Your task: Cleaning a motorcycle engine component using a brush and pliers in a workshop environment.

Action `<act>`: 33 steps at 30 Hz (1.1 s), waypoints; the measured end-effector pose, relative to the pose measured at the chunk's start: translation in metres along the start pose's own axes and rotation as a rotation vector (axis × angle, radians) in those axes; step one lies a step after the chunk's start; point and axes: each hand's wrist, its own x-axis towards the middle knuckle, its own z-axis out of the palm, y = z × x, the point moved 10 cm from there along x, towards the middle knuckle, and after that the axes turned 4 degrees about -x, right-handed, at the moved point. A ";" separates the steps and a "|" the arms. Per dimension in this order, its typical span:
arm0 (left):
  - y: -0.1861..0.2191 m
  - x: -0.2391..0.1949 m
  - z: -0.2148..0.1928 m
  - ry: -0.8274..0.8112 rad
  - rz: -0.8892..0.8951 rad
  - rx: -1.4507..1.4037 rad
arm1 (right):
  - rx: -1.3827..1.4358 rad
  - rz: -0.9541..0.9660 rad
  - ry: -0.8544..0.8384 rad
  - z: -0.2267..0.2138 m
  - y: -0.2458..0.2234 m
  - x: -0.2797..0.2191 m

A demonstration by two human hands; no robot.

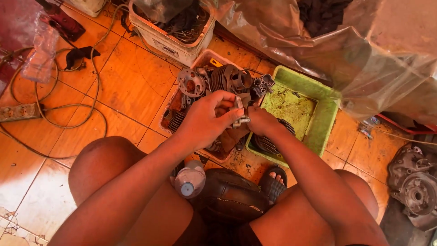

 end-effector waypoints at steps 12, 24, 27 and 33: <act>-0.033 0.037 0.009 0.040 -0.064 -0.313 | 0.112 0.165 -0.008 0.038 0.019 0.033; -0.031 0.018 -0.003 0.119 -0.126 -0.558 | 0.740 -0.191 0.189 -0.051 -0.031 -0.003; -0.024 0.009 -0.015 0.148 -0.132 -0.539 | 0.955 -0.238 0.151 -0.084 -0.055 -0.046; -0.012 0.005 -0.043 0.202 -0.048 -0.654 | 1.267 -0.559 0.353 -0.126 -0.063 -0.106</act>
